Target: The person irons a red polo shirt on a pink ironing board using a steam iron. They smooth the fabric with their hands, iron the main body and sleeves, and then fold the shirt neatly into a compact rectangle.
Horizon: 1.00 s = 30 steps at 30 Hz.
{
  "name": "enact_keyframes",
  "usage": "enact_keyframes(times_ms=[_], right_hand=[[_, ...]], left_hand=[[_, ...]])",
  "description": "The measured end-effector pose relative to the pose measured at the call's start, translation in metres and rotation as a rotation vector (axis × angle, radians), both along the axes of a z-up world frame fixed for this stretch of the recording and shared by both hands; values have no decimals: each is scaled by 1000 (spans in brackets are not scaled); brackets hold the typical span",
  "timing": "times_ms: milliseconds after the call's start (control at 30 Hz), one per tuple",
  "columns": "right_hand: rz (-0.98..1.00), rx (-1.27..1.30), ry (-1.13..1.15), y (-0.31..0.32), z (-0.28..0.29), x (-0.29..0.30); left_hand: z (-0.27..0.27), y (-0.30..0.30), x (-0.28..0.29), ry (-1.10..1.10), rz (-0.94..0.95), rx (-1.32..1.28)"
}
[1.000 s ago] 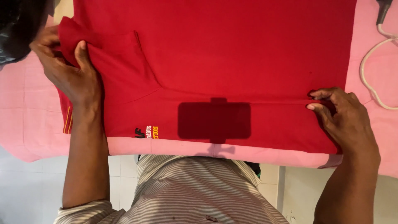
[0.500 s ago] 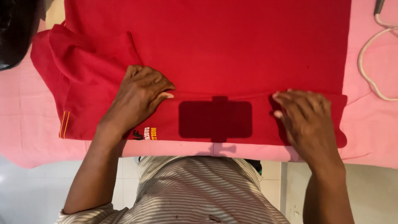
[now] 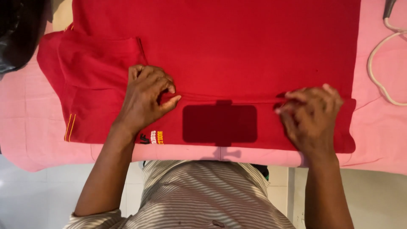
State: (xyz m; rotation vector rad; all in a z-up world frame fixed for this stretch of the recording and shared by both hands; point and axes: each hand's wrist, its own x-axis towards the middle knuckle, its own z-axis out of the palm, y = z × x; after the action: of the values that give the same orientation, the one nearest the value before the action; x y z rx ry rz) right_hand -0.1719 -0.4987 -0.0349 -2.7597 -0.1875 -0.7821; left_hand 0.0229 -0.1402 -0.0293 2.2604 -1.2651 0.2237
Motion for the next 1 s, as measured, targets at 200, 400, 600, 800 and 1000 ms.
enact_keyframes(times_ms=[200,400,600,800,1000], right_hand=[[296,-117,158,12,13,-31],[209,-115,190,-10,22,-65],[-7,-330,198,-42,18,-106],[-33,-146,205,-50,29,-99],[-181,-112,120,-47,41,-38]], left_hand=[[8,-30,-39,143,-318,-126],[0,-54,-56,54,-494,215],[13,-61,-48,106,-447,341],[16,-55,-27,-105,-181,219],[13,-56,-19,146,-155,196]])
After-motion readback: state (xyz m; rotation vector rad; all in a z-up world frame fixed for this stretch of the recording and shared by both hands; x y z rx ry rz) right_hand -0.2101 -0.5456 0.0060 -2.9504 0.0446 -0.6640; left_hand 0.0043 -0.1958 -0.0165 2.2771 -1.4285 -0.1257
